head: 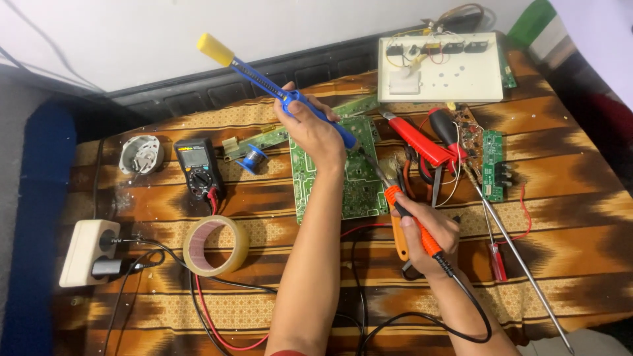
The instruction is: Desoldering components from a circuit board using a soldering iron and a desoldering pump, then cleaning the board with a brush.
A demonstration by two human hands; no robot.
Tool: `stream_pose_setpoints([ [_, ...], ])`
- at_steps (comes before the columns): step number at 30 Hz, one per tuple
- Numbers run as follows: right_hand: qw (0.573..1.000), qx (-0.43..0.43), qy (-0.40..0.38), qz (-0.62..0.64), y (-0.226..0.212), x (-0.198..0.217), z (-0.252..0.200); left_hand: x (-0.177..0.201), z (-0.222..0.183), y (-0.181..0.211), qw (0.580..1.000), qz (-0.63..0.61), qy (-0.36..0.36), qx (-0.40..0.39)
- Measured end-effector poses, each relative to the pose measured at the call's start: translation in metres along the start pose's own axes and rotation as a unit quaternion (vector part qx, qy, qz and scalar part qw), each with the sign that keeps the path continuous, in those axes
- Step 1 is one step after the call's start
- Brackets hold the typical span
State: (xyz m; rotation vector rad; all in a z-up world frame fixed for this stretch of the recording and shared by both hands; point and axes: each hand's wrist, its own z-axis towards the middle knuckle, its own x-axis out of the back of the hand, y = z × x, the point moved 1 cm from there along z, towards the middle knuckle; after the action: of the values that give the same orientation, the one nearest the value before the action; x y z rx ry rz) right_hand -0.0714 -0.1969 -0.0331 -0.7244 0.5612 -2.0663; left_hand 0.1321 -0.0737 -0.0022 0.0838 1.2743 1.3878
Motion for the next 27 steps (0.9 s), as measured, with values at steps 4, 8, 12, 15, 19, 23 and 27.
stream_pose_setpoints([
  [4, 1.0, -0.002, 0.0, -0.005, 0.004, 0.0, -0.003, 0.003, 0.002, -0.008, 1.0, -0.005, 0.017, -0.005],
  [8, 1.0, -0.004, 0.005, -0.002, 0.008, -0.001, -0.005, 0.004, 0.003, -0.009, 0.999, 0.002, 0.038, -0.011],
  [12, 1.0, -0.011, 0.016, 0.004, 0.006, -0.001, -0.004, 0.0, 0.001, 0.001, 1.0, 0.003, 0.021, 0.004],
  [15, 0.999, -0.015, 0.028, 0.025, 0.008, -0.002, -0.004, -0.003, 0.0, 0.008, 1.0, 0.006, 0.006, 0.012],
  [19, 0.996, -0.025, 0.059, 0.055, 0.011, 0.001, -0.005, -0.012, 0.01, 0.052, 0.999, -0.042, -0.017, 0.02],
  [23, 0.99, -0.059, 0.088, 0.088, 0.005, 0.004, -0.002, -0.03, -0.006, 0.157, 0.99, -0.005, -0.136, 0.032],
  [27, 0.973, -0.099, 0.123, 0.167, 0.025, -0.008, -0.017, -0.03, -0.036, 0.213, 0.869, 0.258, -0.422, -0.014],
])
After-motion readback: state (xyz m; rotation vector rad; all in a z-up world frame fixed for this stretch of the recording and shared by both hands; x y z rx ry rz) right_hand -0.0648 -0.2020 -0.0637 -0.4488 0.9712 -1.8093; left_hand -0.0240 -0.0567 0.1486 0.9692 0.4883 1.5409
